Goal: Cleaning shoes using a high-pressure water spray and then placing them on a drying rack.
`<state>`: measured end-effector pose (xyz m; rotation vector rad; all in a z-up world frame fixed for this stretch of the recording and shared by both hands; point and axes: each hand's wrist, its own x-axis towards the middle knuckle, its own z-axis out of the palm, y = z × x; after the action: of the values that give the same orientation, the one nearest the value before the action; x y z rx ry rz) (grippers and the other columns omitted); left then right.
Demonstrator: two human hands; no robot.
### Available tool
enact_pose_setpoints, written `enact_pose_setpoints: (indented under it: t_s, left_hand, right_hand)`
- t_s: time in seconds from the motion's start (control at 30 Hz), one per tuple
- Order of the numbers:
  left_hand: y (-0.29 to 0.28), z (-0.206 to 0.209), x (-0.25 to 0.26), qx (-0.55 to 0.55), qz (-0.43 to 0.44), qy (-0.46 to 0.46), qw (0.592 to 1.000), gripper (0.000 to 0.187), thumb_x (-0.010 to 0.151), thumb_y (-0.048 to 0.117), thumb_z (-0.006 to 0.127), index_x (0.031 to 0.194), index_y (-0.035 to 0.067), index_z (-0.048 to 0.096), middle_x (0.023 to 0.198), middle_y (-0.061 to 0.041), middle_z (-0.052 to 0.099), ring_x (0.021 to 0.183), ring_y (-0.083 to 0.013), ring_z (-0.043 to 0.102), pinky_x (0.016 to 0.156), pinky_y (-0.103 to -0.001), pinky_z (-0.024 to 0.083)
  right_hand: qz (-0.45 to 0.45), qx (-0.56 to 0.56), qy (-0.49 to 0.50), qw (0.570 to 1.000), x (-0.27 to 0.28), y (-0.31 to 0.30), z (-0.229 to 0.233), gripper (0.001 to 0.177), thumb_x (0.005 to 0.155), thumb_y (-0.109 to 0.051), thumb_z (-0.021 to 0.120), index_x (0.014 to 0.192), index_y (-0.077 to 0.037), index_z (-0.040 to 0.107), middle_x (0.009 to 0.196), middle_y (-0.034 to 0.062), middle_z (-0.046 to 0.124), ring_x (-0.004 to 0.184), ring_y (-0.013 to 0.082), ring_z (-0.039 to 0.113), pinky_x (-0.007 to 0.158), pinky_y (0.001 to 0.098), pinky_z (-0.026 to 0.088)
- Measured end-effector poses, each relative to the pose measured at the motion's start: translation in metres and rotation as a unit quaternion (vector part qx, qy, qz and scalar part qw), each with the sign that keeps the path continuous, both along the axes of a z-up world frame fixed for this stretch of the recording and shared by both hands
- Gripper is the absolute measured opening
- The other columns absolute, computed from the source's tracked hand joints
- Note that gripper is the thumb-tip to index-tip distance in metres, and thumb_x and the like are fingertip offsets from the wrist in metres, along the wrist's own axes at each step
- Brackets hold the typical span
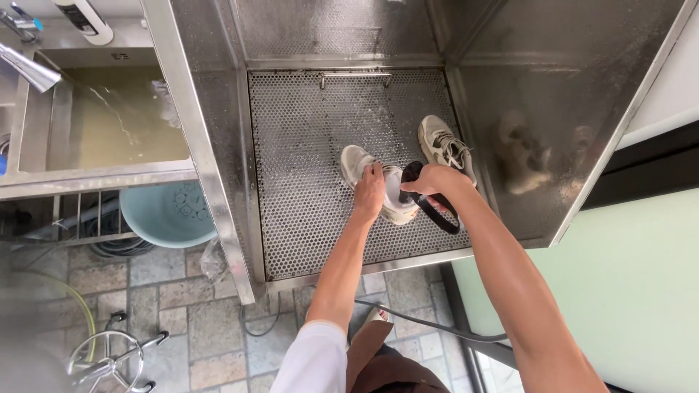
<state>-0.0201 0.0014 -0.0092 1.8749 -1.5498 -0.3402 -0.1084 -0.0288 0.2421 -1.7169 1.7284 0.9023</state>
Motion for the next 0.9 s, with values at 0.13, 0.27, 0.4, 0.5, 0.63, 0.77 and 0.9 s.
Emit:
enact_pose_setpoints:
  t_s: [0.13, 0.27, 0.4, 0.5, 0.63, 0.77, 0.9]
  left_hand:
    - [-0.007, 0.000, 0.002, -0.008, 0.000, 0.004, 1.000, 0.026, 0.099, 0.014, 0.057, 0.122, 0.002, 0.052, 0.112, -0.022, 0.061, 0.076, -0.0419, 0.072, 0.063, -0.047, 0.062]
    - [-0.004, -0.005, -0.002, 0.009, -0.002, 0.018, 1.000, 0.035, 0.098, 0.017, 0.060, 0.129, 0.003, 0.053, 0.113, -0.022, 0.061, 0.077, -0.0415, 0.072, 0.062, -0.047, 0.061]
    - [-0.008, -0.020, -0.002, -0.011, 0.000, 0.025, 1.000, 0.033, 0.098, 0.018, 0.062, 0.129, 0.006, 0.055, 0.113, -0.021, 0.061, 0.087, -0.0403, 0.072, 0.066, -0.045, 0.062]
    - [-0.004, 0.002, 0.003, 0.023, -0.011, 0.051, 0.998, 0.034, 0.096, 0.015, 0.060, 0.129, 0.007, 0.055, 0.115, -0.021, 0.060, 0.086, -0.0395, 0.072, 0.063, -0.044, 0.063]
    - [0.001, 0.001, 0.006, 0.025, -0.020, 0.084, 0.996, 0.031, 0.096, 0.014, 0.060, 0.126, 0.011, 0.057, 0.113, -0.019, 0.061, 0.082, -0.0396, 0.072, 0.063, -0.046, 0.061]
    - [0.002, 0.006, 0.008, -0.018, -0.012, 0.082, 0.996, 0.024, 0.099, 0.018, 0.060, 0.123, 0.014, 0.060, 0.107, -0.018, 0.064, 0.078, -0.0396, 0.072, 0.064, -0.048, 0.059]
    - [0.004, 0.010, 0.010, -0.035, -0.015, 0.076, 0.996, 0.024, 0.100, 0.018, 0.059, 0.123, 0.013, 0.060, 0.107, -0.019, 0.064, 0.074, -0.0408, 0.071, 0.061, -0.049, 0.058]
  right_hand:
    - [-0.004, -0.009, 0.014, 1.000, 0.019, -0.008, 0.003, 0.070, 0.096, -0.059, 0.063, 0.067, 0.005, 0.066, 0.062, 0.0156, 0.065, 0.053, 0.0277, 0.065, 0.058, 0.0422, 0.056]
    - [0.043, -0.037, 0.055, 0.997, 0.030, -0.007, -0.020, 0.065, 0.092, -0.061, 0.066, 0.083, 0.003, 0.073, 0.076, 0.0126, 0.072, 0.065, 0.0267, 0.071, 0.066, 0.0411, 0.060]
    - [0.085, -0.097, 0.070, 0.989, 0.033, -0.014, -0.049, 0.064, 0.082, -0.066, 0.076, 0.102, -0.006, 0.075, 0.094, 0.0082, 0.073, 0.084, 0.0264, 0.072, 0.081, 0.0436, 0.061]
    - [0.112, -0.122, 0.081, 0.983, 0.034, -0.015, -0.051, 0.070, 0.080, -0.071, 0.078, 0.107, -0.006, 0.072, 0.100, 0.0104, 0.069, 0.089, 0.0300, 0.067, 0.083, 0.0465, 0.061]
    - [0.058, -0.090, 0.058, 0.993, 0.040, -0.002, -0.009, 0.070, 0.083, -0.070, 0.075, 0.096, -0.001, 0.073, 0.089, 0.0114, 0.072, 0.078, 0.0278, 0.069, 0.081, 0.0446, 0.065]
    - [0.041, -0.058, -0.010, 0.997, 0.023, -0.008, -0.006, 0.077, 0.092, -0.068, 0.063, 0.067, 0.005, 0.070, 0.063, 0.0134, 0.068, 0.059, 0.0258, 0.070, 0.073, 0.0394, 0.063]
    - [0.087, -0.069, -0.064, 0.992, -0.005, -0.018, -0.023, 0.086, 0.096, -0.069, 0.053, 0.048, 0.001, 0.065, 0.048, 0.0121, 0.063, 0.050, 0.0234, 0.066, 0.068, 0.0318, 0.055]
